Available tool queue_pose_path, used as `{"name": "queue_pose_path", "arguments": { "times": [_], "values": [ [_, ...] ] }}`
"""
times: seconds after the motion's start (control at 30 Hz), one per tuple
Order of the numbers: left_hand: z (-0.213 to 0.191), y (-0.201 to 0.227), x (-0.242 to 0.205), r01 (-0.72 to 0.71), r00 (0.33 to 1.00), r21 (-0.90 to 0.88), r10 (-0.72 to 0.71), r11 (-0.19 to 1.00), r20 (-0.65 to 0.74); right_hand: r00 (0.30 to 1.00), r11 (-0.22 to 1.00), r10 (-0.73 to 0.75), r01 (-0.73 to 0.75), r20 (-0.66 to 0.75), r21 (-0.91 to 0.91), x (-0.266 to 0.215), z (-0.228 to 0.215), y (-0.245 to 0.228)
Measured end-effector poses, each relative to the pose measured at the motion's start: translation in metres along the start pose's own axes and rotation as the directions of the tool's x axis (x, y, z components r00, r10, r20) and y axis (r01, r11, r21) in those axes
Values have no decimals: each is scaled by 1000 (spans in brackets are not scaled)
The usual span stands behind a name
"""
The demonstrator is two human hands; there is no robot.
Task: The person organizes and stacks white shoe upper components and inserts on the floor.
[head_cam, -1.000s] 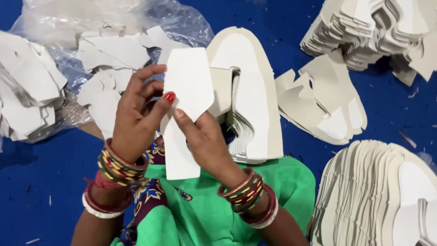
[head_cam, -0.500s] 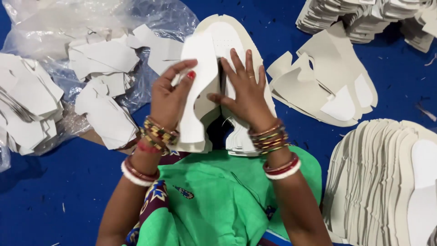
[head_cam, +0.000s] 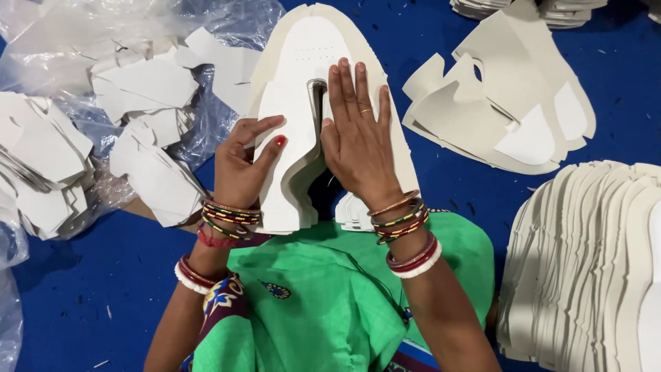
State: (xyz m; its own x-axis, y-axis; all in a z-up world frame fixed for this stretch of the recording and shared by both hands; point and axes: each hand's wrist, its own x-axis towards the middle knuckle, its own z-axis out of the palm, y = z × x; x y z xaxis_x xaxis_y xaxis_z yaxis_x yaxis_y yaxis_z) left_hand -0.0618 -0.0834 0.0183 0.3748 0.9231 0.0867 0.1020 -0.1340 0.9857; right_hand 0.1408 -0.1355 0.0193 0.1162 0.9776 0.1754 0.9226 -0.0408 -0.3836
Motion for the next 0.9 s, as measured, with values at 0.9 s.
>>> {"name": "queue_pose_path", "arguments": {
  "times": [0.9],
  "values": [
    [-6,13,-1,82,996,202,-87,976,14,997,1000,9,-8,-78,18,-3,5,1]
  ]
}}
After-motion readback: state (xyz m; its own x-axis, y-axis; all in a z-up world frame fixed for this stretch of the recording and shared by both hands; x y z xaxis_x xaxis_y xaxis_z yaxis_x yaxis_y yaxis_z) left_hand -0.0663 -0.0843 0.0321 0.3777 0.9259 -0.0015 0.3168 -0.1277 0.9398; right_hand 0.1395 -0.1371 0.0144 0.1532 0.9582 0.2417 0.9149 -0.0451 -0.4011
